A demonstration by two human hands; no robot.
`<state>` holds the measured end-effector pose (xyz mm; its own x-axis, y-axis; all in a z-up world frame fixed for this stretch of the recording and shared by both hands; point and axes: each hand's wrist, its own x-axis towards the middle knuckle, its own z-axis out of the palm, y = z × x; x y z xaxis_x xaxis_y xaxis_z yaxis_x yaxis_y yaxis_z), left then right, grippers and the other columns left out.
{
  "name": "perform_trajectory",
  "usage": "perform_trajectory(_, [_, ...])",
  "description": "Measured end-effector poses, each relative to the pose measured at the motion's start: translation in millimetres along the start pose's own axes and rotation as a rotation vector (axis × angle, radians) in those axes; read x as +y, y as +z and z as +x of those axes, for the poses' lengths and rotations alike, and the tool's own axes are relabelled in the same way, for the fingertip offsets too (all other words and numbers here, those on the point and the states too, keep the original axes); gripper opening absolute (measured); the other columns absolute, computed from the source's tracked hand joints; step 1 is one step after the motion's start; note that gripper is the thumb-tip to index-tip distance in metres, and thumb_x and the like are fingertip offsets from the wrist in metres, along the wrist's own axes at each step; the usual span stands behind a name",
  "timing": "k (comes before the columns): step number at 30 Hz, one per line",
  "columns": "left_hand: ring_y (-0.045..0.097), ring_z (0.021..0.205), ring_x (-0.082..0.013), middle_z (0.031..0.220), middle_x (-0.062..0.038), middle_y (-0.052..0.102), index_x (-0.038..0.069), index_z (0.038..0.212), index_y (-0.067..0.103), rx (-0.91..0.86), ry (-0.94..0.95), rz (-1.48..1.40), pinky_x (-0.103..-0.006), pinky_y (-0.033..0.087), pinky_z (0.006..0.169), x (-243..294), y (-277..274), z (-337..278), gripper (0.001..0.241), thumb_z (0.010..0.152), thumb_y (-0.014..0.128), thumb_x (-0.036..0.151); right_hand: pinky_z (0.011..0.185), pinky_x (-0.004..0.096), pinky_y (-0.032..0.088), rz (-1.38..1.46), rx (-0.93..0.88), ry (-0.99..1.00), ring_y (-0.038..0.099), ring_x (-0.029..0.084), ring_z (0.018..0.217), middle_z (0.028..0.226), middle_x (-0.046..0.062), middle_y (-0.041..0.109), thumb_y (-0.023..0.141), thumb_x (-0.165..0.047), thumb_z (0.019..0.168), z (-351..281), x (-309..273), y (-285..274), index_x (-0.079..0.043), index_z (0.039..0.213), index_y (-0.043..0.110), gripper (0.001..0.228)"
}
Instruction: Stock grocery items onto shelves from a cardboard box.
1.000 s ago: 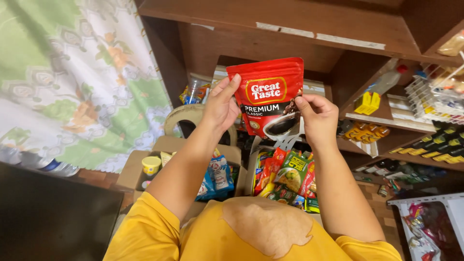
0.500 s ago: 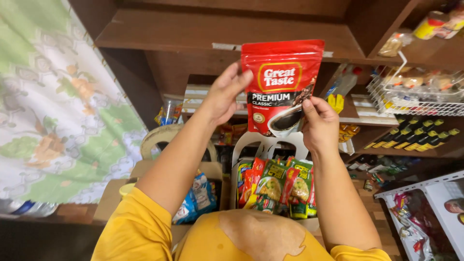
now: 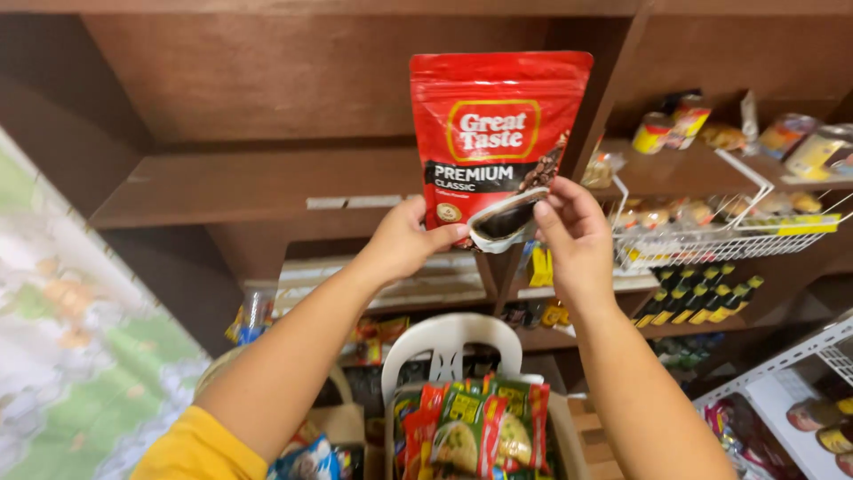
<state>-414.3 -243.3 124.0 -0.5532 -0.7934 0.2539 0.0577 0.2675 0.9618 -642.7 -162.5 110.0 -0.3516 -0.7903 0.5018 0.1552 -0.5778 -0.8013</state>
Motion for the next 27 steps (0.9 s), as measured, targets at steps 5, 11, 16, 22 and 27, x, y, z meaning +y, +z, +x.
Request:
perform_trajectory(5, [0.069,0.093,-0.0083,0.105,-0.002,0.076,0.005,0.119,0.067,-0.013,0.24,0.075,-0.0283,0.058,0.087,58.4,8.6,53.7,0.03,0.09,0.076,0.01,0.079,0.023,0.053,-0.146,-0.082,-0.199,0.061,0.007,0.097,0.115,0.003,0.068,0.066,-0.001,0.1,57.3,-28.3,-8.6,-0.006,0.144,0.049,0.047])
perform_trajectory(11, [0.07,0.093,-0.0081,0.104,-0.002,0.077,0.005,0.116,0.069,0.054,0.44,0.202,-0.0279,0.058,0.088,132.9,25.7,130.4,0.027,0.09,0.077,0.012,0.084,0.025,0.055,-0.121,-0.145,-0.393,0.064,0.009,0.1,0.117,0.005,0.067,0.063,0.004,0.101,141.6,-83.6,-6.9,-0.01,0.139,0.037,0.048])
perform_trajectory(16, [0.071,0.091,-0.0095,0.102,-0.003,0.079,0.004,0.111,0.071,0.191,0.606,0.399,-0.0286,0.058,0.087,167.4,15.9,215.5,0.031,0.084,0.084,0.014,0.086,0.024,0.053,-0.239,-0.145,-0.603,0.065,0.01,0.101,0.114,0.005,0.066,0.066,0.005,0.103,251.3,-83.6,-19.2,-0.01,0.13,0.037,0.042])
perform_trajectory(22, [0.077,0.09,-0.0158,0.102,-0.008,0.08,0.007,0.109,0.072,0.414,0.512,0.649,-0.0328,0.059,0.084,182.2,-0.6,290.2,0.036,0.077,0.086,0.018,0.076,0.027,0.054,-0.571,-0.012,-0.62,0.063,0.011,0.084,0.099,0.005,0.064,0.073,-0.002,0.097,343.1,-57.5,-2.7,-0.007,0.112,0.052,0.026])
perform_trajectory(27, [0.075,0.097,-0.0246,0.106,-0.013,0.078,0.011,0.107,0.075,0.538,0.158,0.708,-0.0379,0.056,0.087,166.8,-10.8,343.9,0.038,0.073,0.087,0.022,0.066,0.033,0.054,-0.858,-0.021,-0.275,0.065,0.016,0.075,0.09,0.007,0.067,0.078,-0.015,0.083,386.9,-54.2,16.4,-0.008,0.109,0.052,0.037])
